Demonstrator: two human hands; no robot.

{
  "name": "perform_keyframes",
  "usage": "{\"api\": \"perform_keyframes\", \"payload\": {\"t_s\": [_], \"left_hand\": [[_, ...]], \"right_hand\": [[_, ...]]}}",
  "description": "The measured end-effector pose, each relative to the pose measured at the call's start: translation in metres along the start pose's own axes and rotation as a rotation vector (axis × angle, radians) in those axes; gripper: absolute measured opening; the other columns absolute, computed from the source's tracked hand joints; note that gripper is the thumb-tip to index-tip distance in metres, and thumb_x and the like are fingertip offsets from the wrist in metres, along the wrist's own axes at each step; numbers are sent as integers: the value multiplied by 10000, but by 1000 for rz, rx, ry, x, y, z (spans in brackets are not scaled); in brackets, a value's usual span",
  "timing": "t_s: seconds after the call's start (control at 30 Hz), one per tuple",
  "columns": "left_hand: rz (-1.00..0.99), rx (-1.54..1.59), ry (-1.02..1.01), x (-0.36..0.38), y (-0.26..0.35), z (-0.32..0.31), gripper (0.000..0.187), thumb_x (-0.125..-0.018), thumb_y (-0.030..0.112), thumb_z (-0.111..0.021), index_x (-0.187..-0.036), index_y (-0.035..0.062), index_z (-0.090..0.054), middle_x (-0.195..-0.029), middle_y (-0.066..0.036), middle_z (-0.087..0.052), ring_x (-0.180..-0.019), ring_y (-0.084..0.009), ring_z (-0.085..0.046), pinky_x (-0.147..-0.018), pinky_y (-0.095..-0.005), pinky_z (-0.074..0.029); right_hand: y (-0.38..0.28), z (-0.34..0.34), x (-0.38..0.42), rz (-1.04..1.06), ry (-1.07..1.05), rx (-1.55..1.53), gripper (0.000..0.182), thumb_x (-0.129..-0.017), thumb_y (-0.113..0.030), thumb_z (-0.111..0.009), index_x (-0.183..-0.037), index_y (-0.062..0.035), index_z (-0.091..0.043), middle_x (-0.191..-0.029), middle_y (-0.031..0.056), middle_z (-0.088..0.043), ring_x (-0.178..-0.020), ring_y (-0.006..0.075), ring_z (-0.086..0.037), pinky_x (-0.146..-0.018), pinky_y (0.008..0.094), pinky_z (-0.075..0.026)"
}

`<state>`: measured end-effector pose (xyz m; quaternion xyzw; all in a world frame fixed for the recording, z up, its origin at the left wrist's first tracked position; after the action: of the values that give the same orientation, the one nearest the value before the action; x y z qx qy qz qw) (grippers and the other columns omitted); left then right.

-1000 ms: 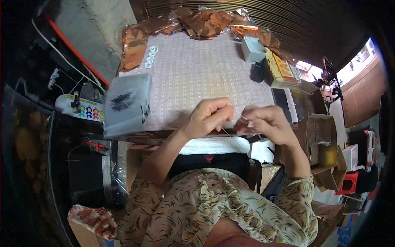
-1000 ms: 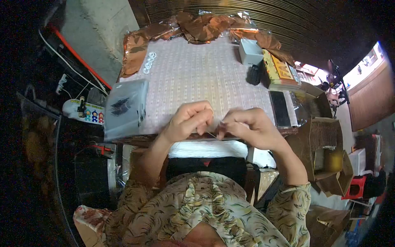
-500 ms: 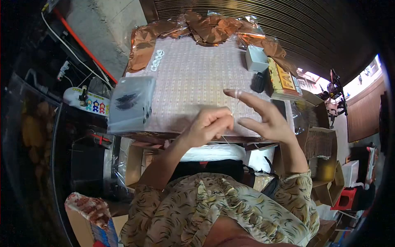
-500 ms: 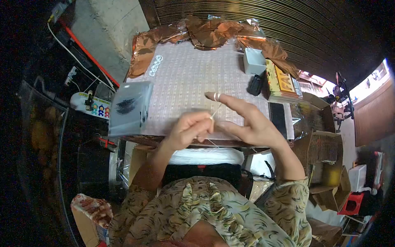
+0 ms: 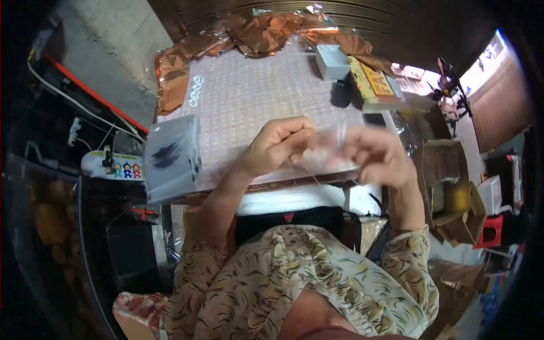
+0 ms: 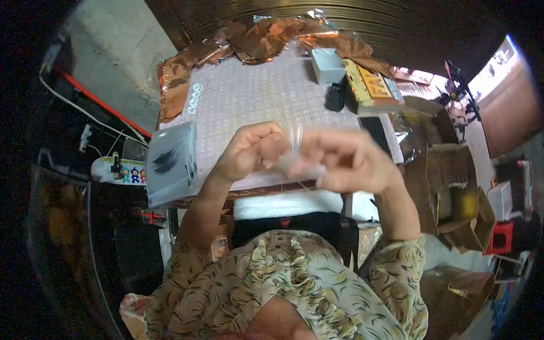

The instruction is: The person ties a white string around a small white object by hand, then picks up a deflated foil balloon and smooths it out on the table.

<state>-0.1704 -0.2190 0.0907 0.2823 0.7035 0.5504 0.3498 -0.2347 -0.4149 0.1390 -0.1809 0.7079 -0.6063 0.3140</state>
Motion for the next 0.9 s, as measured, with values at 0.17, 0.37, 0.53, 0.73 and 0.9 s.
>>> {"api": "perform_keyframes", "payload": {"t_s": [0.17,0.37,0.53,0.73,0.9], "left_hand": [[-132,99,-20,-4,6,12,247,-1035,205,-481,-904,15,-569,-716,13,-496,-583,-45,-411,-536,-213,-359],[-69,133,5,-2,-4,18,232,-1037,190,-484,-895,28,-571,-689,52,-445,-565,-26,-363,-514,-197,-322],[-44,166,64,1,2,38,247,-1038,225,-505,-892,41,-583,-674,77,-419,-548,-15,-334,-513,-184,-291],[-1,264,-35,-7,-15,31,238,-1035,229,-508,-927,30,-582,-652,72,-382,-543,-27,-316,-508,-204,-290],[21,260,86,-13,-21,34,232,-1032,226,-512,-937,29,-588,-641,69,-373,-553,-42,-333,-512,-212,-300]], "right_hand": [[15,6,-15,-388,34,898,511,-828,-32,-693,-1308,81,-558,-1336,226,-592,-1215,290,-597,-975,399,-493],[5,0,-32,230,235,668,535,-922,-138,-658,-1404,31,-497,-1310,200,-621,-1162,225,-625,-982,387,-505],[12,0,-26,-60,-207,387,548,-899,-114,-697,-1385,49,-504,-1289,202,-639,-1144,277,-647,-1020,367,-478],[15,9,-36,-86,320,1169,426,-916,-132,-683,-1312,-6,-587,-1182,183,-686,-989,208,-679,-921,342,-516],[9,-9,-50,61,100,297,315,-950,-123,-624,-1221,36,-635,-1158,124,-706,-1066,207,-657,-986,348,-479]]}}
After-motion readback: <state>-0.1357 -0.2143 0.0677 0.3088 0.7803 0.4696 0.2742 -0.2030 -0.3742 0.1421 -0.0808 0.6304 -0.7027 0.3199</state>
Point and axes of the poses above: each hand's wrist, its own x-axis away from the middle knuckle, its own z-axis out of the back of the hand, y = z × x, the point moved 3 cm from there along -x, towards the middle knuckle
